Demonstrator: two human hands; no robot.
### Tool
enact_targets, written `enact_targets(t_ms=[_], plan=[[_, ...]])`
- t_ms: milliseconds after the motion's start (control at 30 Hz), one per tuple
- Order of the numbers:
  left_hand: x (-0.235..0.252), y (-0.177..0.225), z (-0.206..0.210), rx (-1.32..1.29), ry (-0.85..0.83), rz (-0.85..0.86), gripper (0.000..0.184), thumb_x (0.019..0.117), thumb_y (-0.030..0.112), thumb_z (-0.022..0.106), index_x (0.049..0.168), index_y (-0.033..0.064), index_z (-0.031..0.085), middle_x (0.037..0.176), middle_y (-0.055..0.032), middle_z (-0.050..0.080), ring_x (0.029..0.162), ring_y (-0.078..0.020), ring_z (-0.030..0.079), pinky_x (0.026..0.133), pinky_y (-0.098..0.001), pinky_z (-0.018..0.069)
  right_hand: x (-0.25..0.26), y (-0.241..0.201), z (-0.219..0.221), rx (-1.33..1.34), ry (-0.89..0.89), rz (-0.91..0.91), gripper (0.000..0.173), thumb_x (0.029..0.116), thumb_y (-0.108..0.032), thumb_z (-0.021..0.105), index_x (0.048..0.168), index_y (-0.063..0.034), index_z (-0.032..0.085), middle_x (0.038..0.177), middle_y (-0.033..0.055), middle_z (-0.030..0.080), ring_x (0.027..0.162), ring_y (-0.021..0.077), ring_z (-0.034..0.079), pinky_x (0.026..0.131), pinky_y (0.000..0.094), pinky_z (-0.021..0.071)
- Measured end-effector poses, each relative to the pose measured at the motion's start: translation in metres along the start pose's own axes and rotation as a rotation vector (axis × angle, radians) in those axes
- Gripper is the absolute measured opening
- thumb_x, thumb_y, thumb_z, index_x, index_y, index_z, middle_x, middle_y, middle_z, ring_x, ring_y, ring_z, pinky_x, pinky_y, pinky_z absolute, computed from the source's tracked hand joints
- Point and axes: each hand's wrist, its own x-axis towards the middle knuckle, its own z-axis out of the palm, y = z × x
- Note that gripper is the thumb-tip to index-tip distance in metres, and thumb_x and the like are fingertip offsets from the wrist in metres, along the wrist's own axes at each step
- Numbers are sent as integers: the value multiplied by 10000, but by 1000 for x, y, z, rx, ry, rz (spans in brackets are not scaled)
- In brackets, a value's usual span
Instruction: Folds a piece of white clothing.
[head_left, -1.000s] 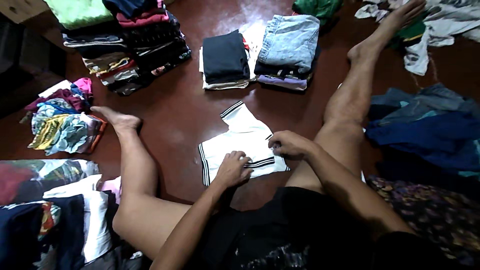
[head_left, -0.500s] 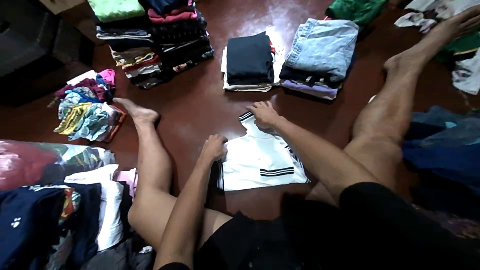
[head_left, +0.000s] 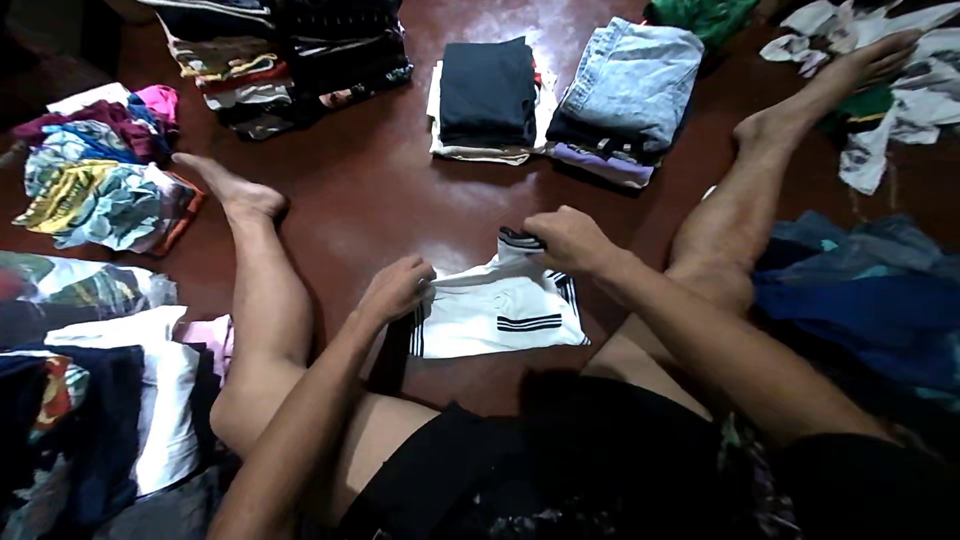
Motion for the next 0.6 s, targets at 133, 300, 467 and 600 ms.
enact_targets(t_ms=[133, 300, 467, 600], plan=[[-19, 10, 8, 123, 45, 143, 166, 904, 45, 706, 1061, 90, 737, 1007, -127, 679, 983, -319, 674, 834, -499, 581, -62, -34, 31, -28, 16, -90, 178, 848, -235, 777, 952, -105, 714, 842, 76, 696, 799, 281, 690, 738, 526, 536], [-38, 10, 32, 252, -246, 142, 166, 988, 147, 605, 1102, 83, 707, 1103, -147, 672, 1097, -353, 638, 915, -523, 525, -105, -53, 79, 62, -348, -52, 175, 957, -188, 639, 1095, -85, 671, 979, 154, 683, 912, 366, 675, 801, 567, 509], [-40, 33, 26, 270, -453, -53, 286, 984, 237, 608, 1213, 80, 675, 1237, -172, 641, 1230, -383, 574, 1006, -566, 463, -111, -59, 87, 62, -394, -107, 158, 961, -166, 607, 1087, -85, 659, 967, 147, 666, 881, 353, 668, 753, 540, 505], [-34, 74, 35, 131, -321, -18, 356, 967, 228, 639, 1301, 106, 643, 1286, -178, 627, 1231, -385, 580, 1014, -569, 468, -110, -55, 100, 60, -508, -81, 187, 922, -115, 639, 1104, -89, 673, 1020, 157, 676, 933, 365, 667, 782, 561, 498]])
